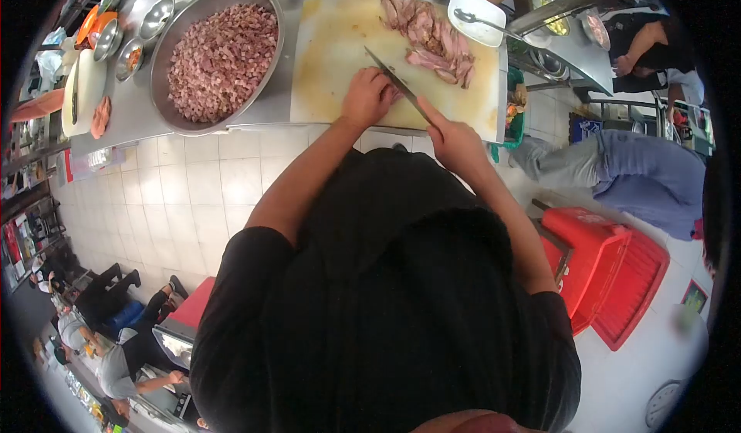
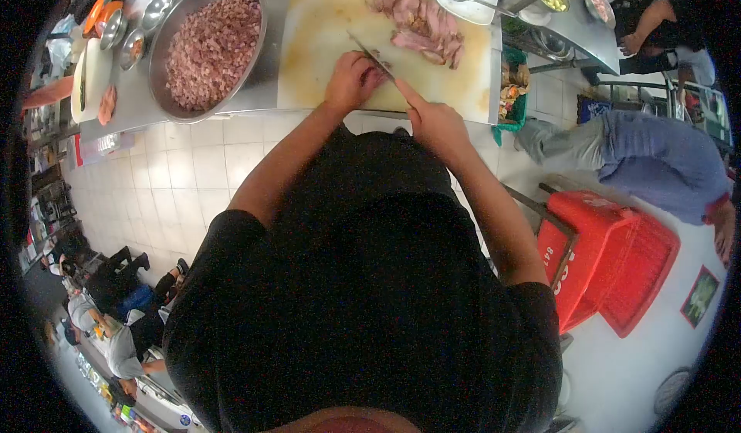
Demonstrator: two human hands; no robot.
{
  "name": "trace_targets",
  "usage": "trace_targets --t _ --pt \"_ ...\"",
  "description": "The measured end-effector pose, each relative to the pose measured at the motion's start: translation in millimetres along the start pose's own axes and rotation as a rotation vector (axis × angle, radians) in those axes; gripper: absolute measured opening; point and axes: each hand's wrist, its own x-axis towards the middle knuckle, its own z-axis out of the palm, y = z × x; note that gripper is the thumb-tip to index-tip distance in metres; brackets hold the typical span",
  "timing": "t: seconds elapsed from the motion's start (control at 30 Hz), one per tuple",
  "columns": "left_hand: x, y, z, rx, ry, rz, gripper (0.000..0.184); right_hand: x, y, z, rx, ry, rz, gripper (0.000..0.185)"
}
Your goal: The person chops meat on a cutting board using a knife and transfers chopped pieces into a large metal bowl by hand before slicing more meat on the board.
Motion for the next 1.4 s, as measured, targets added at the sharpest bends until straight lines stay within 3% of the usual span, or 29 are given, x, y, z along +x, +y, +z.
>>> trace_targets --t 0.23,0.37,0.6,0.77,0.93,1.1,1.17,1.4 --pt "-3 -3 2 0.009 -0.032 -0.014 0.011 27 15 47 0.109 0.099 -0.02 0.063" --pt "3 -4 -4 -0.039 -0.07 -0.046 0.015 48 11 37 0.071 0.101 -0.046 0.064" --pt "-2 -3 -3 -0.06 0.067 -0.042 0.009 -3 -3 0 0.055 0.036 -0.021 0.063" --pt "-3 -9 -1 -0.016 0.03 0.004 0.006 -10 1 3 0.05 0.015 -0.032 0.065" --pt "-3 -10 0 -0.013 -0.008 -0.031 0.006 28 14 53 0.178 0.076 -0.001 0.065" --pt "3 -5 -8 -0.061 -0.001 -0.078 0.007 43 -1 28 0.186 0.119 -0.043 0.063" --pt "0 0 -11 -0.102 0.072 -0.079 0.007 32 -3 17 0.176 0.103 -0.057 0.063" --pt "-7 -1 -16 -0.027 0.034 -0.055 0.007 -4 1 11 0.043 -0.027 -0.025 0.066"
